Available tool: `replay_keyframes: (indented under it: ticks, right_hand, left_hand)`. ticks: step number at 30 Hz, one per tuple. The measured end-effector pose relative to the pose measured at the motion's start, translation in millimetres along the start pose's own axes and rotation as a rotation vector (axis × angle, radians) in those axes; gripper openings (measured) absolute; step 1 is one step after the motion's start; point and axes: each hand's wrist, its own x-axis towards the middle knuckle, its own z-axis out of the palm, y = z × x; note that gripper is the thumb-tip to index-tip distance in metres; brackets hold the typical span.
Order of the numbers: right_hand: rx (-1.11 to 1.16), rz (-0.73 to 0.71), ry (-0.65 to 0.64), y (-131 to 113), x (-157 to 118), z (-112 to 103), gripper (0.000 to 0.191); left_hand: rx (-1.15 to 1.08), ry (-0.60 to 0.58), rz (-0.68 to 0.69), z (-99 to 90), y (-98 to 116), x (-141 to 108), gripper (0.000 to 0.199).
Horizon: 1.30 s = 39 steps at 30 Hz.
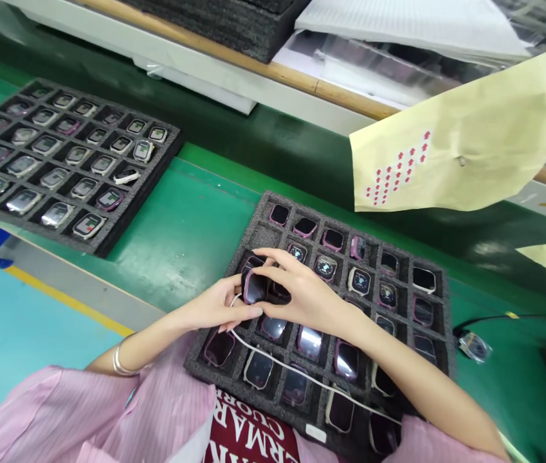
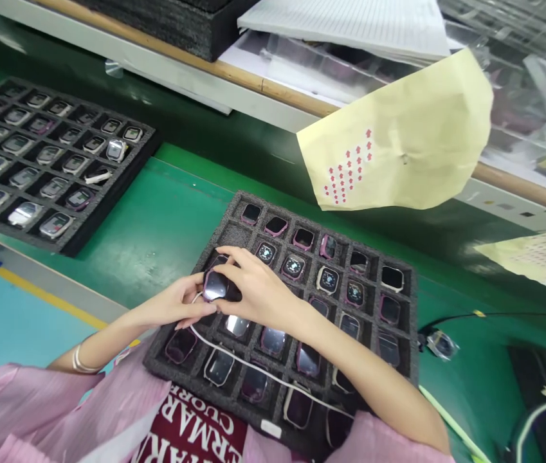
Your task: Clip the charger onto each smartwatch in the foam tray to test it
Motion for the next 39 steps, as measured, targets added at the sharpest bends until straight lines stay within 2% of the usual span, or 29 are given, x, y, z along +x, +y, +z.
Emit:
replay_keyframes:
  ticks: [8,14,16,25,39]
  right_hand:
    - [-0.030,-0.091,-0.002,13.1,-0.4,16.6,0.043]
    - [-0.020,-0.195,0.286,20.4,-4.1,44.2,0.043]
    - [0.011,-0.200,0.323,22.3,-4.5,50.0,0.044]
    - [0.157,-0.149,0.289,26.2,-9.3,52.3,0.046]
    - [0.177,-0.147,0.265,24.8,-10.5,48.6,0.046]
  left_hand:
    - [0.050,0.148,0.047,10.8,-4.7,-1.6,0.037]
    - [-0.021,0.207,0.125,9.7,-3.8,-3.9,0.033]
    - [-0.020,0.212,0.132,9.3,-4.7,-4.2,0.032]
    - [0.051,0.210,0.092,12.0,-7.3,-3.6,0.034]
    - [0.099,0.202,0.063,11.9,-6.9,-4.7,0.041]
